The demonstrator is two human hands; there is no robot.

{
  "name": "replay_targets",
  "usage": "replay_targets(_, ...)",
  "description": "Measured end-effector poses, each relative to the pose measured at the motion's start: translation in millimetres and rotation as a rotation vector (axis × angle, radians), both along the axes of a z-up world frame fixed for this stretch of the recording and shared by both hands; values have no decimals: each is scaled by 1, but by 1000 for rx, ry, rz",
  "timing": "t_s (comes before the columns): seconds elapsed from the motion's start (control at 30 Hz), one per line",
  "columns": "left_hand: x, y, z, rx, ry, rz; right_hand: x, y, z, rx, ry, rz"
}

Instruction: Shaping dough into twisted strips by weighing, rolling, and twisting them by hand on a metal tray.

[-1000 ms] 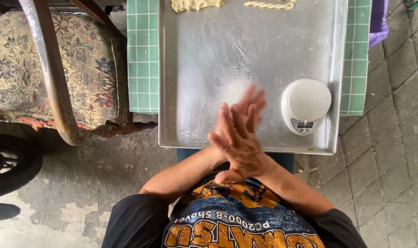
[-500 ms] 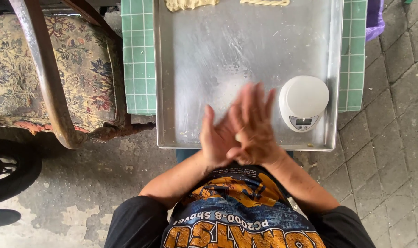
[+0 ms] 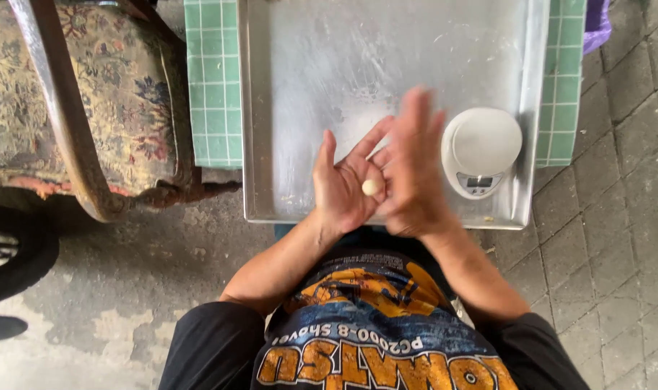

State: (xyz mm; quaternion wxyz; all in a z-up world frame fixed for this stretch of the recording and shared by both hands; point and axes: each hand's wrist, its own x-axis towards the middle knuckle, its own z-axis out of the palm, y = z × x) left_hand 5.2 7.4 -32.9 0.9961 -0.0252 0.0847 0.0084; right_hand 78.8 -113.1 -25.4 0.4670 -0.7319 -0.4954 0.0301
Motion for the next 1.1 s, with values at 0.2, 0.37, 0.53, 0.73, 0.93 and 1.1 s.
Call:
replay_targets(0.2,0,20,-24,213,12,40,22,-33,25,212,246,-131)
replay_targets(0.37,3,24,-50,309,19,116,19,-48,-10,178,334,-137)
replay_targets(0.53,-2,30,-58,757,211,264,15,-56,-16,157,440,-130)
replay_targets(0.73,-31,74,-10,1514,7,508,19,-62,-11,152,408,-101)
replay_targets(0.93,-32,104,-14,2262,-41,651,18,-67,-20,146,446,-118)
replay_targets(1.1,-20,95,-40,2712,-159,631,14,-67,-8,96,451,-106)
